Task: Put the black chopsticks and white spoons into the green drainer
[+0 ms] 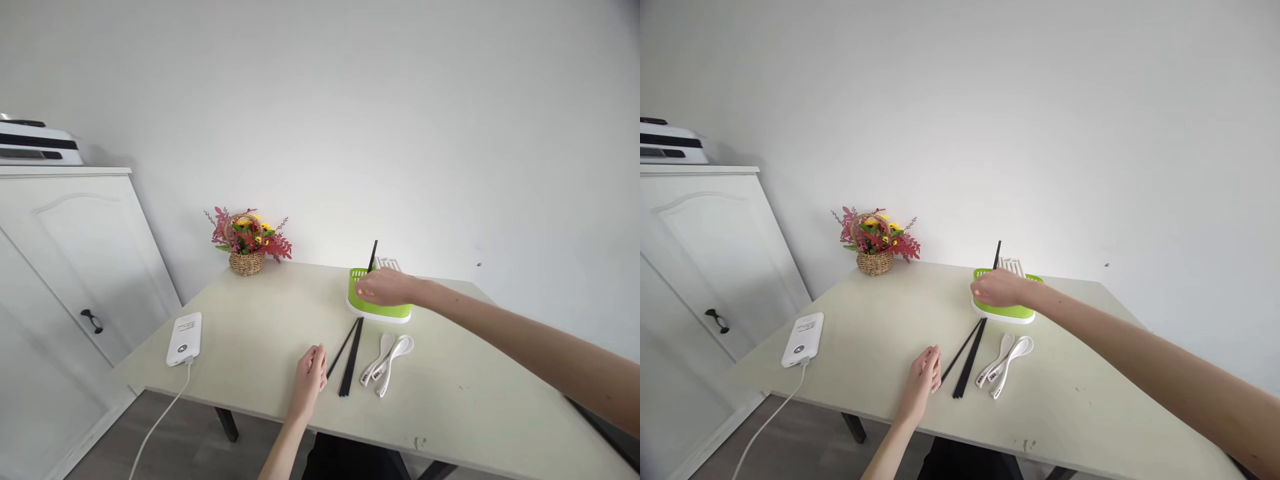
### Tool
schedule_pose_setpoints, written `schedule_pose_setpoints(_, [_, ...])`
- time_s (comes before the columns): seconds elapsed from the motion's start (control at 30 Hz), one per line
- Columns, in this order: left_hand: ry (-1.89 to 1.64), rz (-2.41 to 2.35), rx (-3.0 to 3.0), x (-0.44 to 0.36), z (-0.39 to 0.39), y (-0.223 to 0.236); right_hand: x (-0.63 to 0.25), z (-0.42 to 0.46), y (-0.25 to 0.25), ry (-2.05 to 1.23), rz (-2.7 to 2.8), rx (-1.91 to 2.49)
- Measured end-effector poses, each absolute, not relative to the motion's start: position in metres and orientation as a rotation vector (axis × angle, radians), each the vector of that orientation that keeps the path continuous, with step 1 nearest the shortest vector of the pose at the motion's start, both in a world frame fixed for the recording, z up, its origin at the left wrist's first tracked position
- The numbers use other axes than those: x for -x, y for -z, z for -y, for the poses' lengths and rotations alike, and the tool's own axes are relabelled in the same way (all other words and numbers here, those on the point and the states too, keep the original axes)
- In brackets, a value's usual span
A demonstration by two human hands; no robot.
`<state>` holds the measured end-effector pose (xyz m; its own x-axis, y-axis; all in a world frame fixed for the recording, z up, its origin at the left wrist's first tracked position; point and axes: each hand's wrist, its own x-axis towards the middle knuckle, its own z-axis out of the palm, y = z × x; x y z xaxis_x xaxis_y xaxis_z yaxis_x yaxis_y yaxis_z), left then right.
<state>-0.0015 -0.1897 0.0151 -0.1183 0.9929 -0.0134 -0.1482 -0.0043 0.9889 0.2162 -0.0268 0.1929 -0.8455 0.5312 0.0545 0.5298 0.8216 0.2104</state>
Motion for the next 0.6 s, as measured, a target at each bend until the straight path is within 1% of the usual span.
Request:
schedule_pose_setpoints(0.37, [-1.266,-1.245,-1.148,0.000,0.185,-0.007,-0.210,0.053,-0.106,-0.458,-2.878,-0.465])
schedule_pose_setpoints(0.6, [-1.245,-1.269,-1.211,-0.002,0.186,-0.009,-0.204,0.064,-0.085,-0.465,-2.905,-0.330])
